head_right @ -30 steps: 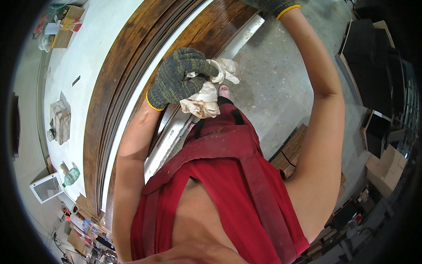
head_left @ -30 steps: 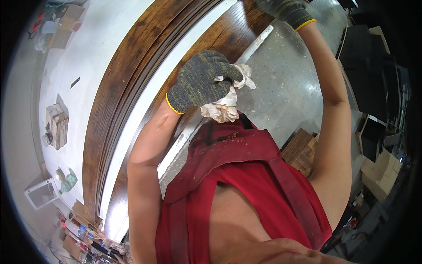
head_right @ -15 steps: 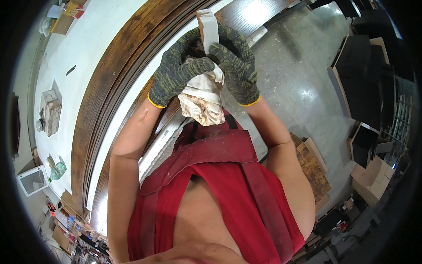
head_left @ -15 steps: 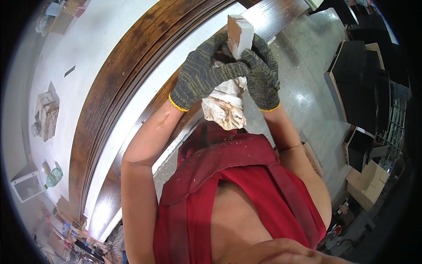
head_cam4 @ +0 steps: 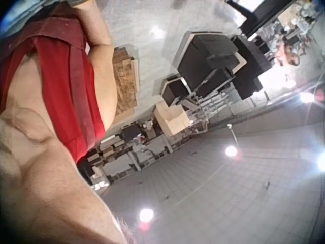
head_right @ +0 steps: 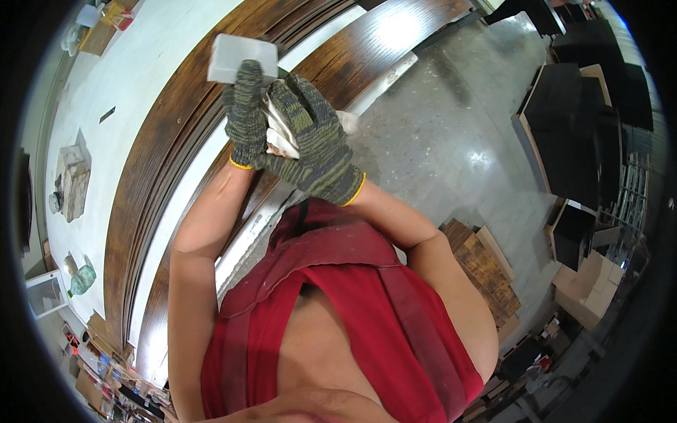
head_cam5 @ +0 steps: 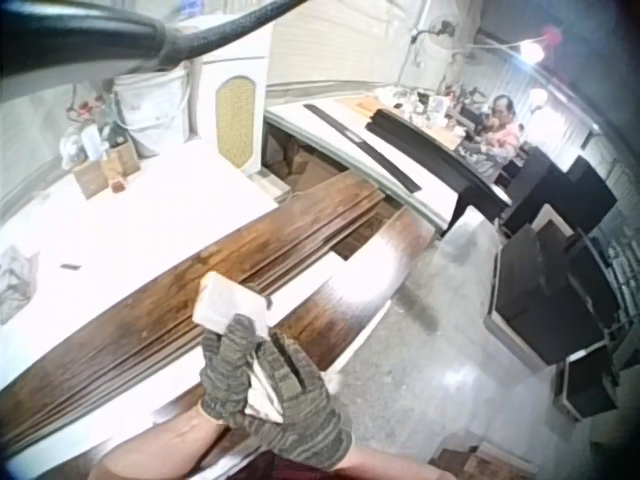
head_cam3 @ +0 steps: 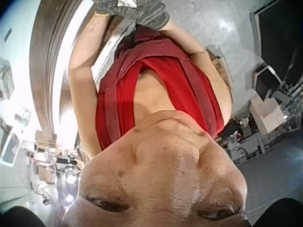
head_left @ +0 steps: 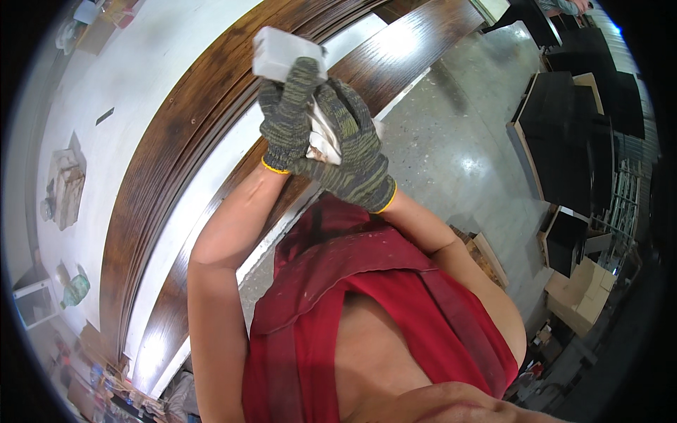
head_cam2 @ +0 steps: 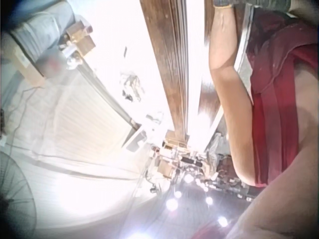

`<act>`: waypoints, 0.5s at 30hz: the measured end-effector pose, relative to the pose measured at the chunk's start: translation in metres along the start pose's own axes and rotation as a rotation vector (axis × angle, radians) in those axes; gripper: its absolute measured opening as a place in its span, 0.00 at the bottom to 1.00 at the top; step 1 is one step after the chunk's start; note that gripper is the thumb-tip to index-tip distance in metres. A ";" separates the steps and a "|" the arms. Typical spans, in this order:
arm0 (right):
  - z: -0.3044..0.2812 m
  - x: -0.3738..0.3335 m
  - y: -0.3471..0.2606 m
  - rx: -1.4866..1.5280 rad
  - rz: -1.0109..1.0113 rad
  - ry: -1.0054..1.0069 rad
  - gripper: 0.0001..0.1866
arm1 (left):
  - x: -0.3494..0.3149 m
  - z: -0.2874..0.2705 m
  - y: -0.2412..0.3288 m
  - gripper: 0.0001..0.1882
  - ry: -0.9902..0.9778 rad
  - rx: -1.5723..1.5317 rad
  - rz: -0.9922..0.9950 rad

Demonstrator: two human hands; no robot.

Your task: The person cleans long wood panels by applying a liquid from a bottle onto a cloth and wiping down the length and edges of the wood several times.

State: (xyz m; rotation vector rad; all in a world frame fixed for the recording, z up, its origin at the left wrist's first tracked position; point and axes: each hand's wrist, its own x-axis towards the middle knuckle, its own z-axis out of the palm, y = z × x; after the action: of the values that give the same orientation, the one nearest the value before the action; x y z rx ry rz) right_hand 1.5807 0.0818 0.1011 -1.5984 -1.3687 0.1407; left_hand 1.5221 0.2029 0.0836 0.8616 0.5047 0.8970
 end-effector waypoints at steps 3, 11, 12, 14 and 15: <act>-0.020 0.021 0.035 0.160 -0.042 -0.110 0.34 | 0.014 -0.035 -0.032 0.25 0.046 0.523 0.470; -0.066 0.085 0.196 0.585 0.279 -0.506 0.28 | 0.005 -0.044 -0.029 0.34 0.050 1.085 0.645; -0.092 0.115 0.199 0.265 0.071 -0.374 0.23 | 0.001 -0.049 -0.027 0.33 0.034 1.165 0.676; -0.146 0.163 0.198 -0.389 -0.331 -0.075 0.13 | -0.004 -0.051 -0.023 0.32 -0.017 1.275 0.729; -0.154 0.173 0.204 -0.199 0.299 -0.033 0.11 | -0.005 -0.050 -0.023 0.32 -0.031 1.320 0.747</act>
State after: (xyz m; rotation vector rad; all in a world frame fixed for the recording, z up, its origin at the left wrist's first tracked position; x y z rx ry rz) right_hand 1.8801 0.1555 0.1162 -1.9716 -1.1907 0.2162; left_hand 1.4947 0.2128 0.0362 2.3677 0.7640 1.1835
